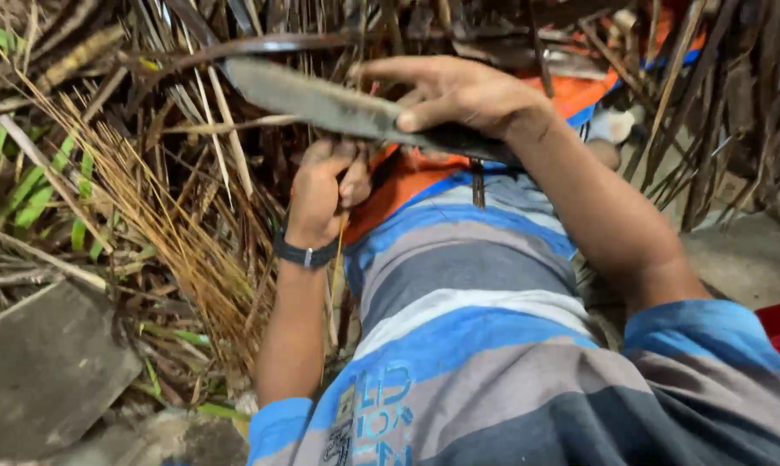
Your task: The person strips leaves and outer layers from palm stalks using a machete. They hold a stalk in one hand and scrape or cut along it with the tool, occasionally pulling pieces off by hand.
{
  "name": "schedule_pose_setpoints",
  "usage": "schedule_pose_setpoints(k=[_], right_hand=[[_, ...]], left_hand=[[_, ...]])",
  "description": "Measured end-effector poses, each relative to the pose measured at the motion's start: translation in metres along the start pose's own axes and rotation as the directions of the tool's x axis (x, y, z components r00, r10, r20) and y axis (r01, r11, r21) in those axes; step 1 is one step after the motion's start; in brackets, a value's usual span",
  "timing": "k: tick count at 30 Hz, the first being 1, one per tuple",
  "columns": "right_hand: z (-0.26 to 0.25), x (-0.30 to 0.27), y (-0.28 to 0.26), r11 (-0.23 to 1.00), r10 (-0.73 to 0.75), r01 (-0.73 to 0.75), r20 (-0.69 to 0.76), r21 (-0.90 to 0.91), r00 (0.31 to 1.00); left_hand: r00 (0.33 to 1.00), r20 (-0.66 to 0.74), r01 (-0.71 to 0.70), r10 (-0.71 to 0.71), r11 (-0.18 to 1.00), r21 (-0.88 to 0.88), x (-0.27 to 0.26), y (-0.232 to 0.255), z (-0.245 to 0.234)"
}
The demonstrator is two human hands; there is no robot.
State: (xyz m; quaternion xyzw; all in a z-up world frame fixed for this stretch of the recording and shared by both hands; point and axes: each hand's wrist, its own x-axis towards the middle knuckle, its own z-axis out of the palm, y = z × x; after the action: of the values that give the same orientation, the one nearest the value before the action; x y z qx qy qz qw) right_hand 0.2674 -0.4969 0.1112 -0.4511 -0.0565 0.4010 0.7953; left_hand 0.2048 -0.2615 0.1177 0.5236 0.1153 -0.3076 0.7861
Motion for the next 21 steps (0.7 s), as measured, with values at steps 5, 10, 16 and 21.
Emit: schedule_pose_setpoints(k=[5,10,16,21], right_hand=[[0.000,0.004,0.002,0.998,0.007,0.000,0.110,-0.065,0.994],[-0.026,0.000,-0.021,0.996,0.003,0.028,-0.340,0.085,0.940],[-0.026,-0.004,-0.013,0.993,0.012,0.034,-0.372,0.117,0.928],[0.003,0.001,0.012,1.000,-0.008,0.008,0.052,0.009,0.999]], left_hand=[[0.998,0.059,0.018,-0.011,0.993,-0.119,-0.003,-0.008,-0.011],[0.983,0.178,-0.026,0.035,0.998,-0.053,-0.011,0.006,0.000],[0.997,-0.029,-0.070,0.077,0.978,0.195,-0.014,-0.003,-0.004],[0.976,-0.108,-0.107,0.188,0.849,0.517,-0.012,0.003,0.008]])
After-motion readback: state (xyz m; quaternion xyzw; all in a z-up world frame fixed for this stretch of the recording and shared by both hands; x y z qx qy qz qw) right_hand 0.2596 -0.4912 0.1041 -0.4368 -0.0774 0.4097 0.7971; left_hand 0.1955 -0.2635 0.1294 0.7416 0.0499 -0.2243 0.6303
